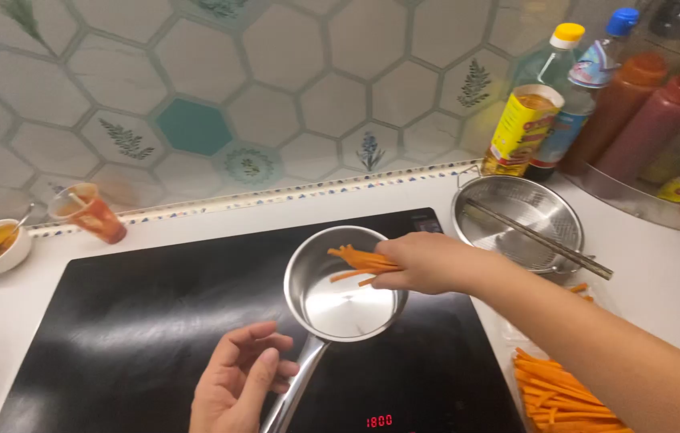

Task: Place sliced carrots into a pot of liquid on a stove and stir them with chopsticks.

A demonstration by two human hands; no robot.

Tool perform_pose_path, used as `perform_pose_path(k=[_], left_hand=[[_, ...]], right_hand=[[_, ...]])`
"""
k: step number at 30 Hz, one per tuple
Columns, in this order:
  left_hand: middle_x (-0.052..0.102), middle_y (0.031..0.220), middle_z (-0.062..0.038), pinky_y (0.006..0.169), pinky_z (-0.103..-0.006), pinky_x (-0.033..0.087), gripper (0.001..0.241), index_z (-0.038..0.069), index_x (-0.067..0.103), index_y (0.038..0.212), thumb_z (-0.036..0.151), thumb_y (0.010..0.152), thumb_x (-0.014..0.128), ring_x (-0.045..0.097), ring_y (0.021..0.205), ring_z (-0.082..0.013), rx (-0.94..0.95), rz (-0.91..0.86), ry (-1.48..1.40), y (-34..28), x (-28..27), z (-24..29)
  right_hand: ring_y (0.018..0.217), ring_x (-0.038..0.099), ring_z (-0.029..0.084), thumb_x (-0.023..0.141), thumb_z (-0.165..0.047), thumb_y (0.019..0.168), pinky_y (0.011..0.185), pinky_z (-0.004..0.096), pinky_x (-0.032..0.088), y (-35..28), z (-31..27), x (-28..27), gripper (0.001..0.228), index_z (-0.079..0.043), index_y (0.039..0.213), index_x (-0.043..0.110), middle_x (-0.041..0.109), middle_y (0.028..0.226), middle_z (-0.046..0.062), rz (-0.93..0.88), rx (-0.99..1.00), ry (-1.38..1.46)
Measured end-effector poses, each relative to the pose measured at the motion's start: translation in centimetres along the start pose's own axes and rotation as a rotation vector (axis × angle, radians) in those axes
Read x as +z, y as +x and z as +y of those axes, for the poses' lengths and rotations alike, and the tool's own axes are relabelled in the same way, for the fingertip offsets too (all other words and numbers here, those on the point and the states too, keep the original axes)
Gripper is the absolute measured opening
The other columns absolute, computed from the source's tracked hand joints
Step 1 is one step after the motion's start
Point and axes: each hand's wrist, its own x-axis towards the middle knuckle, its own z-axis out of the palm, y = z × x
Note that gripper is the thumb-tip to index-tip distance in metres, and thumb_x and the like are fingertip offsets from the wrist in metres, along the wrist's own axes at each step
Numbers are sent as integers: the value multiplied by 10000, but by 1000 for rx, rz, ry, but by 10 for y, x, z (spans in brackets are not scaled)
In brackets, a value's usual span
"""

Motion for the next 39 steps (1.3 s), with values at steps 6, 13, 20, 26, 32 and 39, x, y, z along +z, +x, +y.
perform_pose_path(k=[6,13,20,26,32,39], left_hand=[[758,1068,-147,690,-327,591,343,20,626,1255,53,914,608,757,827,-177,-8,-19,-20,-5,-10,0],[769,991,-101,651,-301,571,294,51,663,1200,55,908,628,737,748,-148,-103,-159,-63,-27,71,-31],[696,1007,-68,773,-273,588,287,83,676,1196,122,920,742,706,867,-135,9,-768,191,-39,199,-77],[552,1107,-156,826,-437,513,586,35,559,1146,280,739,902,584,1044,-351,396,-785,768,-44,262,-79],[501,1180,-184,874,-451,462,794,-14,529,1168,366,617,956,505,1108,-368,494,-762,995,-44,283,-94],[465,1475,-251,1101,-624,256,1226,-58,457,1425,555,459,897,422,1395,-420,954,-624,1021,-41,292,-106]], right_hand=[[1116,636,324,873,-426,739,945,428,497,87,-15,47,697,-86,1292,619,669,1185,132,-1,-158,58],[987,721,260,737,-205,869,853,359,562,-13,33,7,347,-72,1189,719,745,1066,105,349,-311,211],[973,706,207,842,-290,760,866,326,573,-172,145,67,419,-95,1114,732,776,1035,53,221,226,286],[1260,512,296,951,-330,577,1020,414,407,-225,159,137,908,-152,1385,577,563,1362,60,217,243,-25],[1238,500,281,887,-386,659,1037,418,396,-230,176,157,859,-136,1407,544,535,1351,49,237,230,-90],[1235,506,298,847,-399,711,1021,424,397,-232,175,155,799,-94,1388,551,533,1348,85,229,214,-83]])
